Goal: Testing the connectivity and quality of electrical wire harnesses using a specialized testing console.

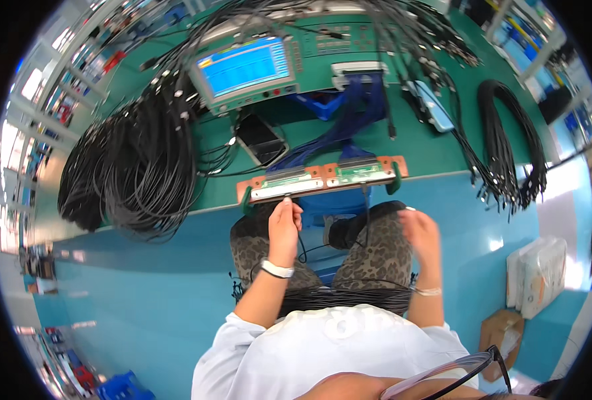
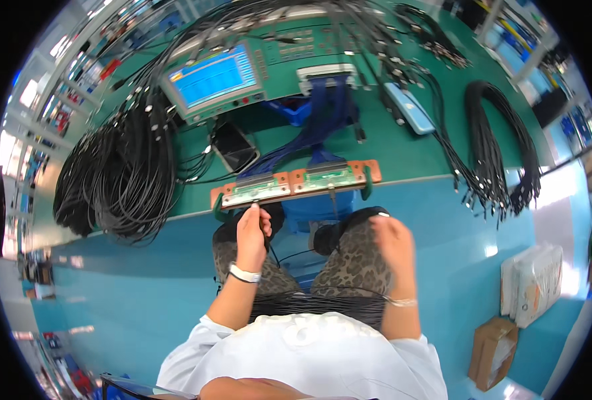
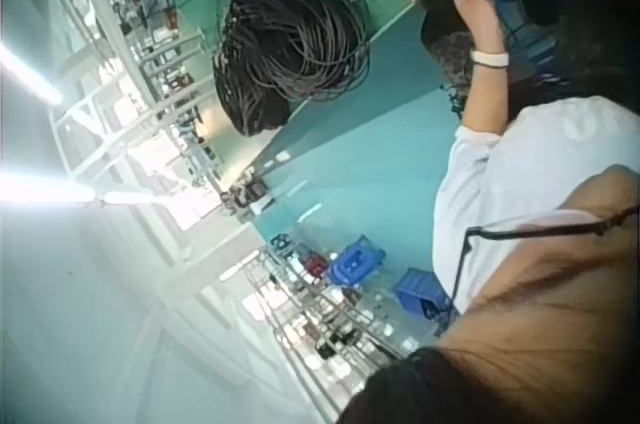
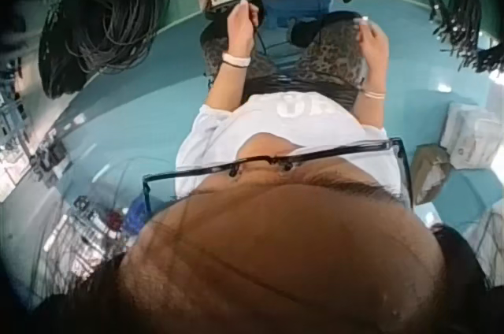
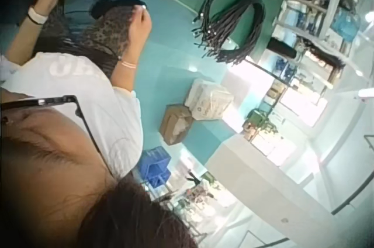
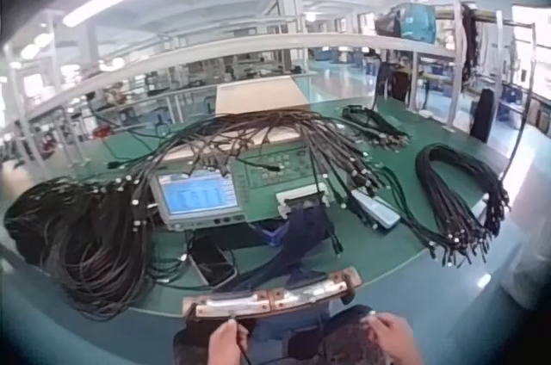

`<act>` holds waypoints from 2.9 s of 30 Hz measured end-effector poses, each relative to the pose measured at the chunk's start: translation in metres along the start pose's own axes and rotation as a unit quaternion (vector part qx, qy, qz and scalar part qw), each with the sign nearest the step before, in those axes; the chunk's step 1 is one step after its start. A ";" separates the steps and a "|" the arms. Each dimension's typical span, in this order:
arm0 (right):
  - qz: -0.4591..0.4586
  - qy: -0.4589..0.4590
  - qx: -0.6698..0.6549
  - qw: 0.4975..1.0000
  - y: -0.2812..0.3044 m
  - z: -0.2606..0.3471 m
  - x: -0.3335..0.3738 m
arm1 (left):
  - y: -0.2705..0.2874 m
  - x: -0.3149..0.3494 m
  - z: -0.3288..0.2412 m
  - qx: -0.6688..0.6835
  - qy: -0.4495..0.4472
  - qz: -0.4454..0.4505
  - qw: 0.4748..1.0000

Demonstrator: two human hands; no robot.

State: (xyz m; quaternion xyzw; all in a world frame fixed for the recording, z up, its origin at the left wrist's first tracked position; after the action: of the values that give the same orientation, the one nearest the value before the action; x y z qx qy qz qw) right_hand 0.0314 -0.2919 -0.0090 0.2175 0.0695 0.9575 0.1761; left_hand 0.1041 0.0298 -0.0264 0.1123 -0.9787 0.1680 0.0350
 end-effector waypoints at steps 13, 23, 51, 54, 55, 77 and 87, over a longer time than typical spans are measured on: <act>-0.295 -0.086 0.421 0.853 0.281 -0.042 0.097 | 0.272 0.100 -0.244 -0.704 -0.230 -0.395 0.544; 0.328 0.088 0.187 0.922 -0.140 0.061 0.087 | 0.165 -0.049 -0.146 -0.221 -0.192 -0.205 0.934; -0.307 0.077 -0.685 0.656 0.290 -0.098 0.073 | 0.371 0.069 -0.181 0.277 -0.246 -0.337 0.865; -0.347 0.107 -0.645 0.673 0.296 -0.094 0.073 | 0.380 0.069 -0.183 0.208 -0.260 -0.370 0.867; -0.359 0.112 -0.632 0.677 0.293 -0.087 0.073 | 0.374 0.066 -0.188 0.169 -0.267 -0.359 0.879; 0.147 -0.011 -0.243 0.959 -0.118 0.044 -0.014 | 0.002 0.004 -0.028 -0.014 -0.032 0.056 0.998; 0.094 -0.035 -0.148 0.984 -0.106 0.023 -0.016 | -0.030 0.007 -0.012 0.085 -0.008 0.103 0.991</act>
State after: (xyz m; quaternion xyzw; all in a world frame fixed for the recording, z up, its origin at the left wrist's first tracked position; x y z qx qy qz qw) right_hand 0.0881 -0.1978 -0.0171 0.2278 -0.0995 0.9614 0.1175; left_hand 0.1050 0.0049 -0.0048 0.0153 -0.9676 0.2521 0.0000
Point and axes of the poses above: each hand's wrist, its own x-axis away from the middle knuckle, its own y-axis out of the back of the hand, z = x × y, the point moved 10 cm from there along -x, towards the middle knuckle, and after that the axes turned 12 degrees about -y, right-handed, at the moved point
